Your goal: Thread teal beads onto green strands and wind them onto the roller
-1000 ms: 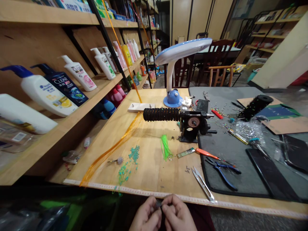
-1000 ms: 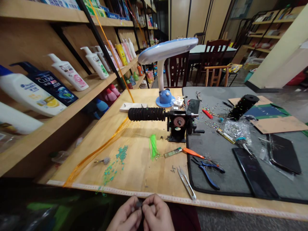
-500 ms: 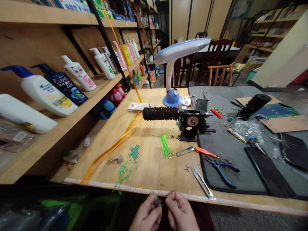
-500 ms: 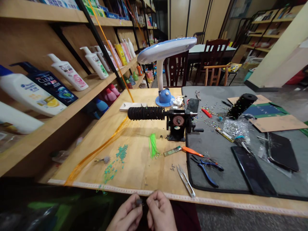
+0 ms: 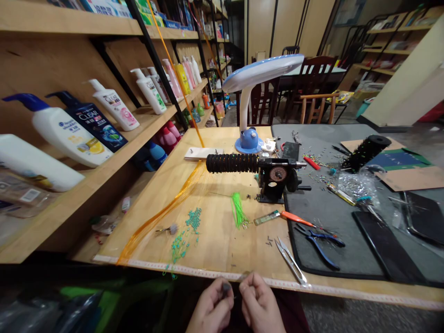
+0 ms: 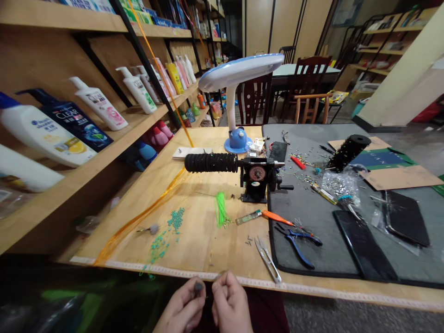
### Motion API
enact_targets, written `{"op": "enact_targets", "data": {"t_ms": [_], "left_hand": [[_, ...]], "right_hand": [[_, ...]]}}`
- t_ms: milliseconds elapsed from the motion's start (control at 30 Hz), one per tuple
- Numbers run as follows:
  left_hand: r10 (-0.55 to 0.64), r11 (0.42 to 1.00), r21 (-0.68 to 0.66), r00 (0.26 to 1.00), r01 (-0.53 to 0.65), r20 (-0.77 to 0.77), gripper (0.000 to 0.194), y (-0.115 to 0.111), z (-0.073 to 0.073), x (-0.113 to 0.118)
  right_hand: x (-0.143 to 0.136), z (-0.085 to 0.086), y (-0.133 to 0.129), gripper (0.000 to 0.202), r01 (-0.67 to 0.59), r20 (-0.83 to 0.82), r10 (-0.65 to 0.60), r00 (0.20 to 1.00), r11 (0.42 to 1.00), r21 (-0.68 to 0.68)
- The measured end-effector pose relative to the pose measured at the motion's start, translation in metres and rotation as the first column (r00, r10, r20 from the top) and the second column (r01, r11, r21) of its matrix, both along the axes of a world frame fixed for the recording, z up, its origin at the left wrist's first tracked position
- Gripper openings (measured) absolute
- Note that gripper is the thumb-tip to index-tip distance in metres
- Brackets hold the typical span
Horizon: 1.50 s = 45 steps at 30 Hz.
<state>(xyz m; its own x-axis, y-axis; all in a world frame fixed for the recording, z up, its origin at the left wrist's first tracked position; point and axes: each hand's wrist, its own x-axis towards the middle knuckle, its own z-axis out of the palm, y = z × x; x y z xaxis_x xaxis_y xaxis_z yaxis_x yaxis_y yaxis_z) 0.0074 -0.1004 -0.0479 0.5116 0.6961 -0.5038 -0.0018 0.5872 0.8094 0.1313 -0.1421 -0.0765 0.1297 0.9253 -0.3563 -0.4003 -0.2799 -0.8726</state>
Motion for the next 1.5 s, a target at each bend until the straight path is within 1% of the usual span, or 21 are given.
{"op": "enact_targets", "data": {"t_ms": [167, 267, 400, 467, 533, 600, 700, 800, 867, 900, 933, 1000, 1100, 1200, 1300, 1400, 1500], "left_hand": [[0.013, 1.000, 0.023, 0.999, -0.012, -0.036, 0.040, -0.002, -0.003, 0.001], [0.022, 0.999, 0.050, 0.998, -0.019, -0.063, 0.041, -0.002, -0.010, 0.000], [0.042, 0.989, 0.143, 0.993, -0.027, -0.106, 0.043, 0.000, -0.021, -0.002], [0.080, 0.979, 0.197, 0.989, -0.054, -0.126, 0.043, 0.000, -0.021, -0.001], [0.123, 0.967, 0.240, 0.982, -0.087, -0.141, 0.042, 0.000, -0.018, 0.000], [0.152, 0.960, 0.259, 0.977, -0.109, -0.151, 0.041, 0.000, -0.011, 0.001], [0.189, 0.954, 0.265, 0.968, -0.142, -0.162, 0.039, 0.003, 0.001, 0.001], [0.168, 0.950, 0.297, 0.963, -0.101, -0.211, 0.036, 0.009, 0.010, -0.004], [0.131, 0.950, 0.307, 0.964, -0.056, -0.230, 0.035, 0.013, 0.013, -0.006], [0.123, 0.953, 0.298, 0.967, -0.053, -0.222, 0.035, 0.014, 0.014, -0.007], [0.135, 0.958, 0.277, 0.970, -0.075, -0.203, 0.036, 0.016, 0.014, -0.006], [0.196, 0.965, 0.206, 0.969, -0.163, -0.151, 0.038, 0.018, 0.014, -0.004], [0.299, 0.952, 0.094, 0.950, -0.291, -0.091, 0.040, 0.021, 0.014, 0.001], [0.319, 0.948, 0.026, 0.945, -0.318, -0.069, 0.040, 0.023, 0.016, 0.003], [0.334, 0.942, 0.001, 0.940, -0.335, -0.072, 0.040, 0.022, 0.016, 0.004], [0.361, 0.932, 0.004, 0.929, -0.362, -0.084, 0.042, 0.022, 0.017, 0.003], [0.411, 0.912, 0.023, 0.908, -0.410, -0.084, 0.043, 0.030, 0.019, -0.003]], "right_hand": [[0.000, -0.003, -0.001, 0.048, 0.008, 0.011, -0.008, 1.000, 1.000, 0.015], [-0.001, -0.004, 0.000, 0.048, 0.010, 0.004, -0.010, 1.000, 1.000, 0.018], [-0.002, -0.004, 0.000, 0.047, -0.007, -0.002, 0.007, 1.000, 0.999, 0.032], [-0.002, -0.003, 0.000, 0.047, -0.020, -0.010, 0.020, 1.000, 0.999, 0.035], [0.000, -0.002, 0.001, 0.046, -0.032, -0.022, 0.033, 0.999, 0.999, 0.030], [0.003, 0.000, 0.001, 0.043, -0.041, 0.000, 0.041, 0.999, 0.999, 0.033], [0.010, 0.003, 0.001, 0.034, -0.101, 0.127, 0.096, 0.987, 0.994, 0.036], [0.013, 0.005, -0.001, 0.023, -0.201, 0.251, 0.195, 0.948, 0.980, 0.001], [0.012, 0.005, -0.002, 0.018, -0.239, 0.281, 0.230, 0.932, 0.971, -0.003], [0.012, 0.005, -0.002, 0.017, -0.252, 0.285, 0.240, 0.928, 0.968, 0.004], [0.011, 0.005, -0.002, 0.015, -0.262, 0.289, 0.249, 0.925, 0.965, 0.009], [0.010, 0.005, -0.002, 0.014, -0.271, 0.314, 0.253, 0.915, 0.962, 0.014], [0.010, 0.005, -0.002, 0.011, -0.264, 0.362, 0.242, 0.900, 0.964, 0.013], [0.011, 0.005, -0.003, 0.009, -0.266, 0.366, 0.246, 0.897, 0.964, 0.005], [0.010, 0.005, -0.004, 0.011, -0.260, 0.362, 0.245, 0.900, 0.966, -0.007], [0.010, 0.006, -0.004, 0.011, -0.257, 0.365, 0.245, 0.898, 0.966, -0.017], [0.012, 0.006, -0.005, 0.011, -0.258, 0.374, 0.245, 0.895, 0.966, -0.015]]}}
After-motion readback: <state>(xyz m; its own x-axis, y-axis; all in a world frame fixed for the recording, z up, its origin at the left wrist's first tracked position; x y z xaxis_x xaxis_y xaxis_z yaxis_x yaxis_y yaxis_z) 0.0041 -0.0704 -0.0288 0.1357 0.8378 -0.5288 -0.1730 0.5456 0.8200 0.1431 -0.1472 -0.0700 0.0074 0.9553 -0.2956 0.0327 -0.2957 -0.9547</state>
